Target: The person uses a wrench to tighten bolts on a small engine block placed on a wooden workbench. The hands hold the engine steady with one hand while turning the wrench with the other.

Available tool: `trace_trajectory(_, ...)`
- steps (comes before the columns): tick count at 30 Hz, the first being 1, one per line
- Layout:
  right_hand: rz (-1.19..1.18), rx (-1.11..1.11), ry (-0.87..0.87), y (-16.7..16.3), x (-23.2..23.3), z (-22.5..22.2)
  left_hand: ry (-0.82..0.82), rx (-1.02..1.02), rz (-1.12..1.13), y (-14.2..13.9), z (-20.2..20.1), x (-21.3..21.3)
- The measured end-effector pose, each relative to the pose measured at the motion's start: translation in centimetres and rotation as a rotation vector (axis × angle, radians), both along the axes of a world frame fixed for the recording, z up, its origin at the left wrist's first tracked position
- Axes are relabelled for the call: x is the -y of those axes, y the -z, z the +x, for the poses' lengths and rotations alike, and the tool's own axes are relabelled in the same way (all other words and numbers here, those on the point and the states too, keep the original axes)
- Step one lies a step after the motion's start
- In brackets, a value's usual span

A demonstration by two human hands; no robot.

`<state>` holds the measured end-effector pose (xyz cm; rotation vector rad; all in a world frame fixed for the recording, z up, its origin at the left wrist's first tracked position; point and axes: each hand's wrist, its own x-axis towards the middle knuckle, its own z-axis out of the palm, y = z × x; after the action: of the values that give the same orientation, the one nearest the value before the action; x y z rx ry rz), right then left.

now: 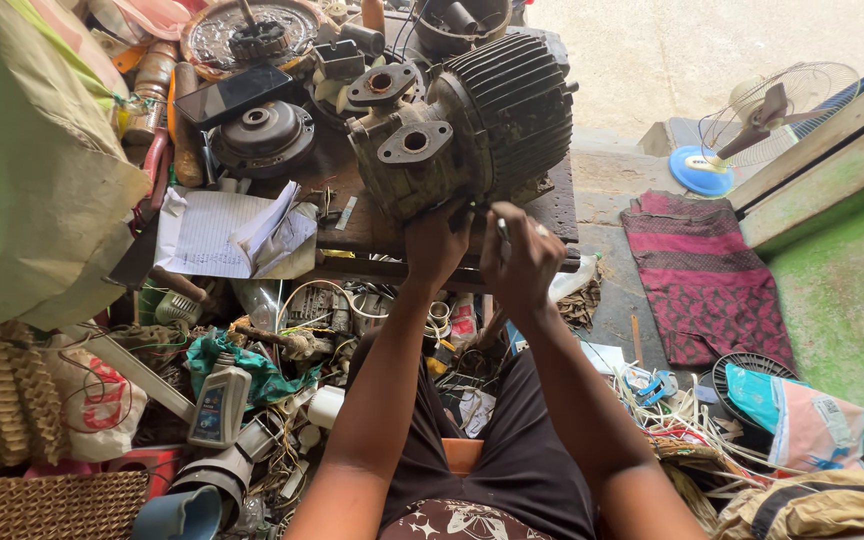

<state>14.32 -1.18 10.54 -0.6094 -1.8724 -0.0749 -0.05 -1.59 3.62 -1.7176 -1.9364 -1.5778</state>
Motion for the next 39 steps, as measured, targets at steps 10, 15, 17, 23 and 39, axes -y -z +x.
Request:
trace_trajectory(10, -0.164, 0.130, 0.053, -5.8, -2.5, -2.5, -0.216, -0.020, -0.199, 0.1, 0.9, -0.8)
trace_trajectory(15, -0.234, 0.070, 0.010, -4.5, -1.7, -1.5, -0.171, 0.041, -0.193, -0.2, 0.7, -0.7)
trace_trajectory(17, -0.216, 0.075, 0.016, -3.4, -0.9, -0.7, -0.131, 0.022, -0.124, -0.4, 0.7, -0.3)
trace_trajectory(23, -0.034, 0.004, -0.071, 0.2, 1.1, 1.2, -0.152, 0.014, -0.159, -0.5, 0.8, -0.1)
trace_trajectory(39, -0.039, -0.005, -0.087, 10.5, 3.4, 4.4, -0.225, 0.025, -0.177, -1.2, 1.4, -0.4)
